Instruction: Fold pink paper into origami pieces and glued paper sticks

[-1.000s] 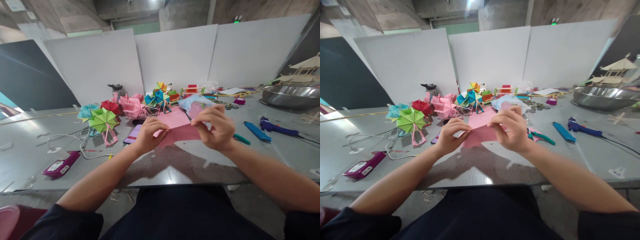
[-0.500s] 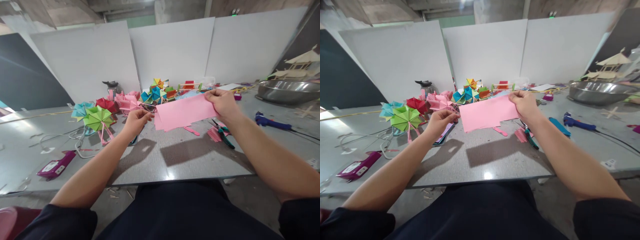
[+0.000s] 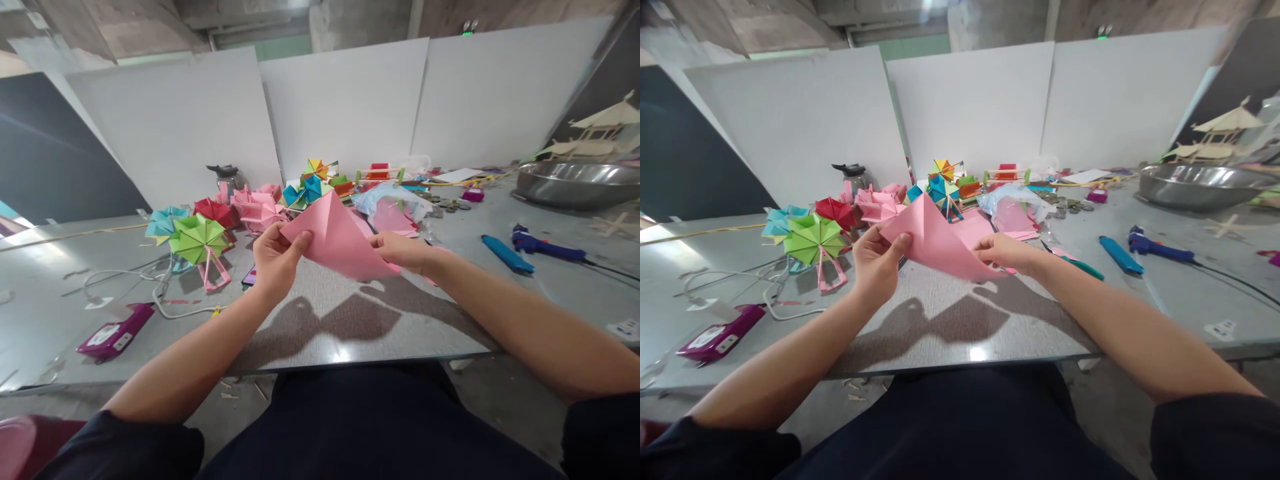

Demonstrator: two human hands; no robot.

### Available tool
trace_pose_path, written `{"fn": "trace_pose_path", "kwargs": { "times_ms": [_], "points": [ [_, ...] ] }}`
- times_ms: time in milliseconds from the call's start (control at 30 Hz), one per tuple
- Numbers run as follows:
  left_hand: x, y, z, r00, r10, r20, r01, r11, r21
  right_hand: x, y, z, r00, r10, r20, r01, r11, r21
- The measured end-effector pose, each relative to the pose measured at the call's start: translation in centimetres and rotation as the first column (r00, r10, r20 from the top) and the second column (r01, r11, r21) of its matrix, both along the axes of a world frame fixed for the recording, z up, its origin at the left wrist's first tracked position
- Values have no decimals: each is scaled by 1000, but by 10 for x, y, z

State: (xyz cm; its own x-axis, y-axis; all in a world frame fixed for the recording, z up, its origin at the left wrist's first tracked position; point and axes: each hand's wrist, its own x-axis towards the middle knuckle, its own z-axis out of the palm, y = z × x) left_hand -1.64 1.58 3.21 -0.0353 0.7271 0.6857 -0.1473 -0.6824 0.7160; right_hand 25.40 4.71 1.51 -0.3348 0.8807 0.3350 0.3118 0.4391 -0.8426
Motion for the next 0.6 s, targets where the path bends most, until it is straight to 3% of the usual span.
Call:
{"fn": "trace_pose_path", "kwargs": {
  "times_ms": [133, 267, 333, 433, 500, 600],
  "points": [
    [3, -1, 2, 997, -44, 55, 52, 988, -144, -4, -14, 17, 970, 200, -139, -223, 959, -173],
    [7, -4, 1, 997, -75, 20, 78, 960, -269, -15, -30, 24, 919, 238, -315, -274, 958, -78],
    [9, -7, -1, 994, -105, -15, 96, 950, -297, -23, -39, 23, 929, 193, -315, -214, 976, -32],
    [15, -13, -7, 985, -172, -17, 157, 933, -324, -36, -53, 19, 968, 10, -252, 4, 999, 54],
    [19, -16, -11, 975, -224, 8, 212, 909, -360, -44, -60, 16, 970, -97, -222, 130, 982, 135],
    [23, -20, -17, 960, -273, 58, 272, 868, -415, -52, -68, 13, 962, -153, -227, 200, 958, 204]
  ]
}}
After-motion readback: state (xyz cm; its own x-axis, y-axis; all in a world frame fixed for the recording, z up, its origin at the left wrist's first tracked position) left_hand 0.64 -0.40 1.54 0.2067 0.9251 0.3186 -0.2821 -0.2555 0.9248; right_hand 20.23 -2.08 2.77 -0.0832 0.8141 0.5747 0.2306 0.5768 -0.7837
